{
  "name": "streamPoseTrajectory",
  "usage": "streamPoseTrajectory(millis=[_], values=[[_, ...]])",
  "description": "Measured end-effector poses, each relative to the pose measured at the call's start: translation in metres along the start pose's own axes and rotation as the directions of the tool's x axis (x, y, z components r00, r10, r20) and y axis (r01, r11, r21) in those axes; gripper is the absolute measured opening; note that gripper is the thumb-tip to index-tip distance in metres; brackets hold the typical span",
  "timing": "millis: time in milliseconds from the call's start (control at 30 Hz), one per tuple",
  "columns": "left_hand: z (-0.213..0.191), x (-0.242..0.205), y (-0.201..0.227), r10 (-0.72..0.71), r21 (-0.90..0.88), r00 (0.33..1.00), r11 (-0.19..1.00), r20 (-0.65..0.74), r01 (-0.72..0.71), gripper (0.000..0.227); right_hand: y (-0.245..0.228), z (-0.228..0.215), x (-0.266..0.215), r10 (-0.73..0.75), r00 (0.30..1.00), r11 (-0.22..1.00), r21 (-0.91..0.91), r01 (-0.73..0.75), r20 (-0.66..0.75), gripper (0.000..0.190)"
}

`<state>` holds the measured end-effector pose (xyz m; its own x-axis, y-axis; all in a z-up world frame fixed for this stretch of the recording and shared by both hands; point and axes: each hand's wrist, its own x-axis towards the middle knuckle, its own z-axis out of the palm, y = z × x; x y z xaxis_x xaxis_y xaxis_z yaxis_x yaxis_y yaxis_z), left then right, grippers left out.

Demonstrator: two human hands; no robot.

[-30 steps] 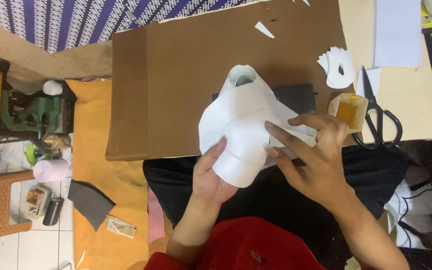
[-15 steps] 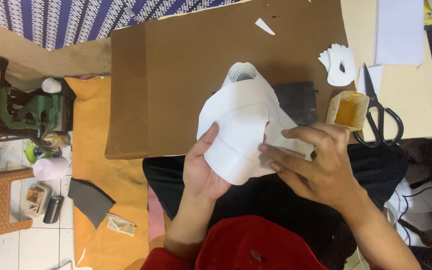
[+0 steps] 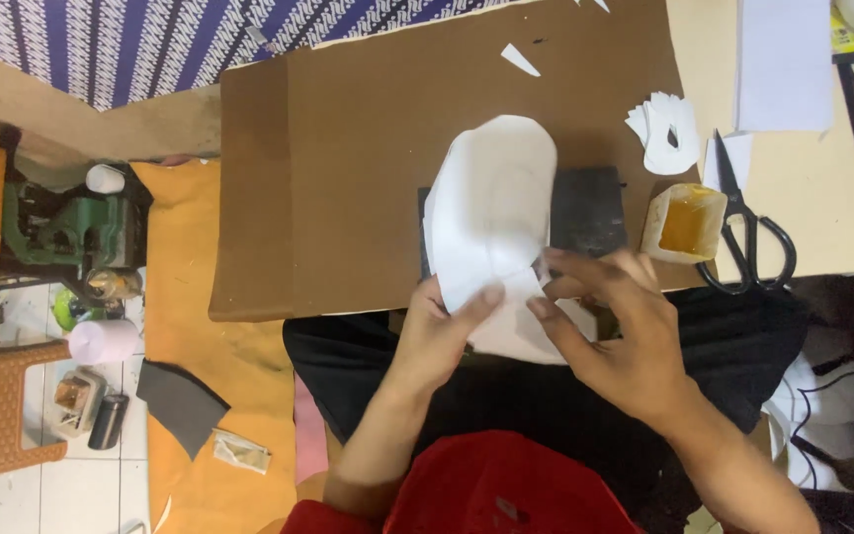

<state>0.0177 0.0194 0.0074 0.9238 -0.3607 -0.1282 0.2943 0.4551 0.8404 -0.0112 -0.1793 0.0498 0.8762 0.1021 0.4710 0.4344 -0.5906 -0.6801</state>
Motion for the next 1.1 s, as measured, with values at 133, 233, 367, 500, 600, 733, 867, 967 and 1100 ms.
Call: streamPoseTrajectory(millis=[133,233,367,500,600,733,867,967,1100], values=[[0.016,-0.006,0.015,-0.045,0.231,0.947,0.965,-0.318,0.123,0.024,0.002,-0.01,0.004,-0.073,0.987,0.993,0.105,0.058,0.143,0.029],[0.014,-0.007,0.019,-0.033,0.234,0.95,0.966,-0.31,0.11,0.028,0.014,-0.011,0.002,-0.167,0.973,0.986,0.037,0.163,0.157,0.035],[0.019,-0.009,0.023,-0.035,0.273,0.957,0.955,-0.287,0.117,0.025,0.025,-0.011,-0.001,-0.236,0.951,0.962,-0.091,0.258,0.199,0.043],[0.021,-0.007,0.028,-0.041,0.303,0.947,0.942,-0.32,0.144,0.028,0.032,-0.014,0.0,-0.433,0.874,0.726,-0.491,0.482,0.219,0.038],[0.018,-0.007,0.026,-0.02,0.346,0.946,0.928,-0.322,0.138,0.028,0.033,-0.019,0.005,-0.471,0.851,0.668,-0.538,0.515,0.23,0.032],[0.019,-0.006,0.025,0.021,0.418,0.954,0.902,-0.3,0.111,0.03,0.033,-0.024,0.004,-0.424,0.884,0.759,-0.455,0.466,0.198,0.038],[0.026,0.0,0.027,0.008,0.382,0.949,0.917,-0.314,0.119,0.027,0.031,-0.011,0.004,-0.417,0.889,0.782,-0.424,0.456,0.188,0.043],[0.027,0.001,0.029,-0.055,0.371,0.925,0.906,-0.376,0.204,0.035,0.025,-0.01,0.007,-0.388,0.912,0.889,-0.208,0.409,0.133,0.039],[0.025,0.005,0.027,0.003,0.347,0.913,0.925,-0.409,0.152,0.026,0.02,-0.012,0.009,-0.409,0.903,0.878,-0.211,0.429,0.134,0.031]])
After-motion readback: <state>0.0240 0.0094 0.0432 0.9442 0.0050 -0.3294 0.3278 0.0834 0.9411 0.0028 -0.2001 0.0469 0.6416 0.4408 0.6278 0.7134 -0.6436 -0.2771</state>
